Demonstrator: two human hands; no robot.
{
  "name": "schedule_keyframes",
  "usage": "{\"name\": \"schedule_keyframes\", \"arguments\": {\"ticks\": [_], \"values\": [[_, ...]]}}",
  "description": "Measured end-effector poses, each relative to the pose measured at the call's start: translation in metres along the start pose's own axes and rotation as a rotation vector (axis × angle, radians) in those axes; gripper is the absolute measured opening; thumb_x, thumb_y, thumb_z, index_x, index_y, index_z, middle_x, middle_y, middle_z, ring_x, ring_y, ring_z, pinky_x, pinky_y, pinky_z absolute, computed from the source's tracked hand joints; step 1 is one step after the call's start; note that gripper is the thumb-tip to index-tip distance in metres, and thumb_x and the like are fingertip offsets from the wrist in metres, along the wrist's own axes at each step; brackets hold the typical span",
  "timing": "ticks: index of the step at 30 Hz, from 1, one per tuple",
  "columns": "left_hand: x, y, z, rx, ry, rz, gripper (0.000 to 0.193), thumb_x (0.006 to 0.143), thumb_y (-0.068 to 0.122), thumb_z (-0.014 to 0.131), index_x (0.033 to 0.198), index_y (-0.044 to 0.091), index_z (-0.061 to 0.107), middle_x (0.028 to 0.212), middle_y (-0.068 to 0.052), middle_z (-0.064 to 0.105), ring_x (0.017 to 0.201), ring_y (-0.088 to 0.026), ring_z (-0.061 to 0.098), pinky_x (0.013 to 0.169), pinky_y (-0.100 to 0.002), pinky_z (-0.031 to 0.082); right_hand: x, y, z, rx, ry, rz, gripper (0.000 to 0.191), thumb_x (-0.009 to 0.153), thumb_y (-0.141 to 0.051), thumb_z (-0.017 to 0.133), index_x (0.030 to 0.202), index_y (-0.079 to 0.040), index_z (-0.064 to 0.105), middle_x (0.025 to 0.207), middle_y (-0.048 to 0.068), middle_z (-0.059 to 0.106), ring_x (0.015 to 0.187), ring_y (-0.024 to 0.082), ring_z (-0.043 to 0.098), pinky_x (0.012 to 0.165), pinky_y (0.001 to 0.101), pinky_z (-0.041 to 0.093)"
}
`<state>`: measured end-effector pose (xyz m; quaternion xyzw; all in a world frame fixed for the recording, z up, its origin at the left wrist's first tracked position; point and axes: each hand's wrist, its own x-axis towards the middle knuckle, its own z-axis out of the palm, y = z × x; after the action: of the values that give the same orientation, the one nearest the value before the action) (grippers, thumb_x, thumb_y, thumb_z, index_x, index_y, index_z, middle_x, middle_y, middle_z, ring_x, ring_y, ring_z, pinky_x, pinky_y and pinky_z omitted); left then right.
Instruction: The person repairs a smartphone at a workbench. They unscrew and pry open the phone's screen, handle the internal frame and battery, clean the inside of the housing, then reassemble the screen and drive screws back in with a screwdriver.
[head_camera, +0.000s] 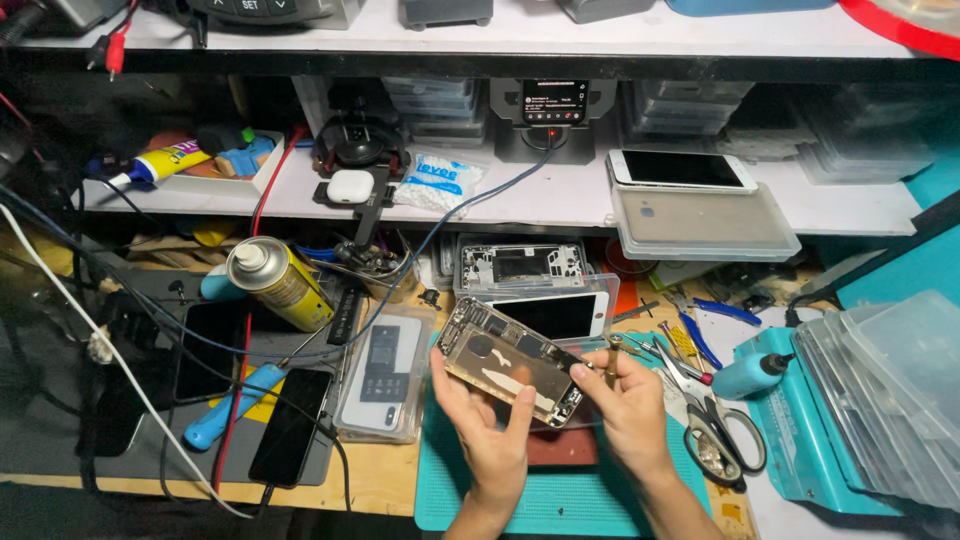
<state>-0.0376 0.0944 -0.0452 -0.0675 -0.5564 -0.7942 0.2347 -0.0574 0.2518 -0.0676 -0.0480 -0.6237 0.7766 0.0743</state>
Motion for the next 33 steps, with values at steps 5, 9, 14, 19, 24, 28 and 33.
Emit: {"name": "schedule_keyframes", "arguments": {"ticks": [5,9,14,19,24,28,33], "values": [[0.005,0.007,0.008,-0.126,0.045,-0.023,0.116,0.079,-0.016,0.07,0.159,0.008,-0.011,0.158,-0.015,0.027,0.124,-0.026,0.055,0.101,-0.036,0.053,-0.006,-0.001,0.017,0.205,0.059,0.049,0.014,0.094,-0.006,0.067,0.105,0.003,0.067,0.086,0.007,0.074,0.072,0.01,0.068,0.066,0.0246,0.054],[0.008,-0.004,0.008,-0.088,0.04,-0.279,0.08,0.081,-0.01,0.077,0.146,-0.002,0.03,0.12,-0.019,0.064,0.103,-0.021,0.069,0.088,-0.031,0.057,-0.009,0.003,0.025,0.189,0.063,0.021,0.013,0.096,-0.006,0.067,0.106,0.003,0.067,0.087,0.005,0.073,0.072,0.007,0.065,0.065,0.0228,0.051],[0.013,-0.013,0.004,-0.082,0.106,-0.417,0.018,0.081,-0.001,0.08,0.097,-0.008,0.076,0.089,-0.008,0.079,0.076,-0.013,0.072,0.07,-0.027,0.057,-0.014,0.007,0.033,0.063,0.012,0.02,0.012,0.093,-0.005,0.069,0.101,0.003,0.071,0.084,0.003,0.072,0.071,0.005,0.062,0.062,0.0212,0.048],[0.02,-0.006,-0.003,-0.047,0.056,-0.409,0.015,0.081,-0.002,0.079,0.095,-0.007,0.077,0.089,-0.009,0.079,0.078,-0.012,0.073,0.071,-0.027,0.058,-0.01,-0.006,0.027,-0.085,-0.103,-0.011,0.013,0.092,-0.003,0.071,0.101,0.005,0.072,0.081,0.0,0.067,0.068,0.003,0.056,0.06,0.0206,0.044],[0.024,0.002,-0.006,0.029,-0.045,-0.39,0.018,0.081,0.001,0.079,0.098,-0.005,0.078,0.091,-0.009,0.081,0.08,-0.013,0.075,0.073,-0.026,0.06,-0.005,-0.025,0.027,-0.193,-0.084,0.028,0.014,0.09,-0.006,0.069,0.101,0.001,0.075,0.073,-0.002,0.066,0.058,0.003,0.056,0.052,0.0209,0.043],[0.022,0.003,-0.008,0.105,-0.08,-0.397,0.019,0.08,0.002,0.08,0.098,-0.003,0.079,0.091,-0.009,0.082,0.08,-0.013,0.077,0.073,-0.027,0.061,-0.001,-0.028,0.028,-0.332,-0.054,-0.021,0.01,0.089,-0.008,0.073,0.09,0.001,0.076,0.066,-0.003,0.058,0.055,0.003,0.049,0.048,0.0214,0.038],[0.021,0.003,-0.012,0.113,-0.086,-0.398,0.022,0.079,0.001,0.08,0.1,-0.002,0.076,0.092,-0.009,0.082,0.081,-0.013,0.077,0.073,-0.027,0.062,0.0,-0.022,0.027,-0.393,-0.069,-0.007,0.011,0.087,-0.009,0.075,0.088,0.002,0.074,0.063,-0.003,0.054,0.052,0.004,0.046,0.045,0.0231,0.037]]}}
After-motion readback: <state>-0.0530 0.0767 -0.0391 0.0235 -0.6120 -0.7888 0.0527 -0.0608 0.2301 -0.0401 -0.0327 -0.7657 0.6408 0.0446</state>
